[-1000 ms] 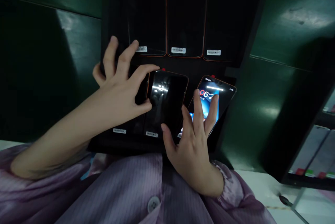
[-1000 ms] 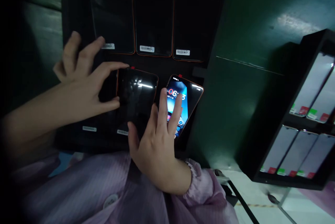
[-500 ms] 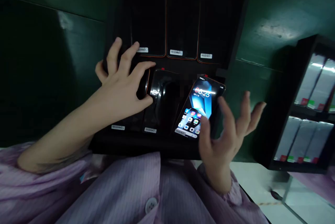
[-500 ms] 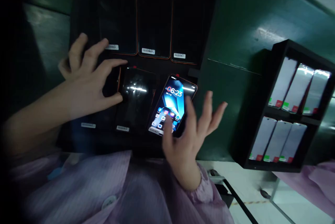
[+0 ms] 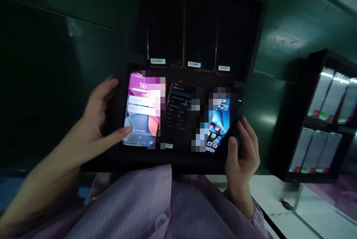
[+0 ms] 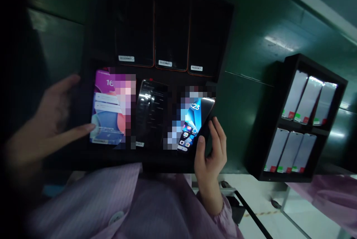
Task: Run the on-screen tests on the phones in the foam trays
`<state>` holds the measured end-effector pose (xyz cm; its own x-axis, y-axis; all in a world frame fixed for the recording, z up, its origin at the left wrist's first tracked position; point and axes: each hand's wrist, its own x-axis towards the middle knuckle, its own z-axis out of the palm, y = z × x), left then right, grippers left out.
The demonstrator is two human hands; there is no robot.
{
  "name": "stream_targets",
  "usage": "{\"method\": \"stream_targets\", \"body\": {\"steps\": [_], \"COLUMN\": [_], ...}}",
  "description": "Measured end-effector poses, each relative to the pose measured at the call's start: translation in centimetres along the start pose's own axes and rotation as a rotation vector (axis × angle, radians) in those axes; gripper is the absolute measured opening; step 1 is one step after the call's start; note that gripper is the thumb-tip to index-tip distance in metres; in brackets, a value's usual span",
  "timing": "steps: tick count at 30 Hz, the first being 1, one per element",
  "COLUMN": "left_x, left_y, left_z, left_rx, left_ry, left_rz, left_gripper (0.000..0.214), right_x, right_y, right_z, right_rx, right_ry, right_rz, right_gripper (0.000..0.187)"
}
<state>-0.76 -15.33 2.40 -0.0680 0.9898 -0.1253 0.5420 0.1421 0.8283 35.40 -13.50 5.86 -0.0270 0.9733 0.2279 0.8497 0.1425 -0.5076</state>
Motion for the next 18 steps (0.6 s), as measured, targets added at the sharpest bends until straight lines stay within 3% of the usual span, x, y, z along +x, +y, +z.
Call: {"method": "stream_targets", "body": {"steps": [4,10,14,18], "left_x": [-1.9,-2.1,-2.0,-0.8], "left_y": [0.6,1.0,0.6,0.5], "left_z": [1.8,3.0,3.6,3.9], "left_rx": [0.041,-0.032,-0.005,0.046], "left_ry": [0.021,0.046,0.036,0.049], "left_rz": [-0.013,-0.031,0.054,0.147], "left_gripper": [0.091,0.1,0.096,0.098], "right_x": [0.2,1.6,2.4,3.3], "right_y": [-0.2,0.5,1.6,1.9], "right_z": [0.3,0.6,1.0,1.2], "right_rx": [0.035,0.073,0.116,0.128], "right_ry": [-0.021,-0.039,0.058,0.149], "right_rz": [0.019,0.016,-0.042,-0.2], "right_gripper": [0.039,0.032,0.033,0.033]}}
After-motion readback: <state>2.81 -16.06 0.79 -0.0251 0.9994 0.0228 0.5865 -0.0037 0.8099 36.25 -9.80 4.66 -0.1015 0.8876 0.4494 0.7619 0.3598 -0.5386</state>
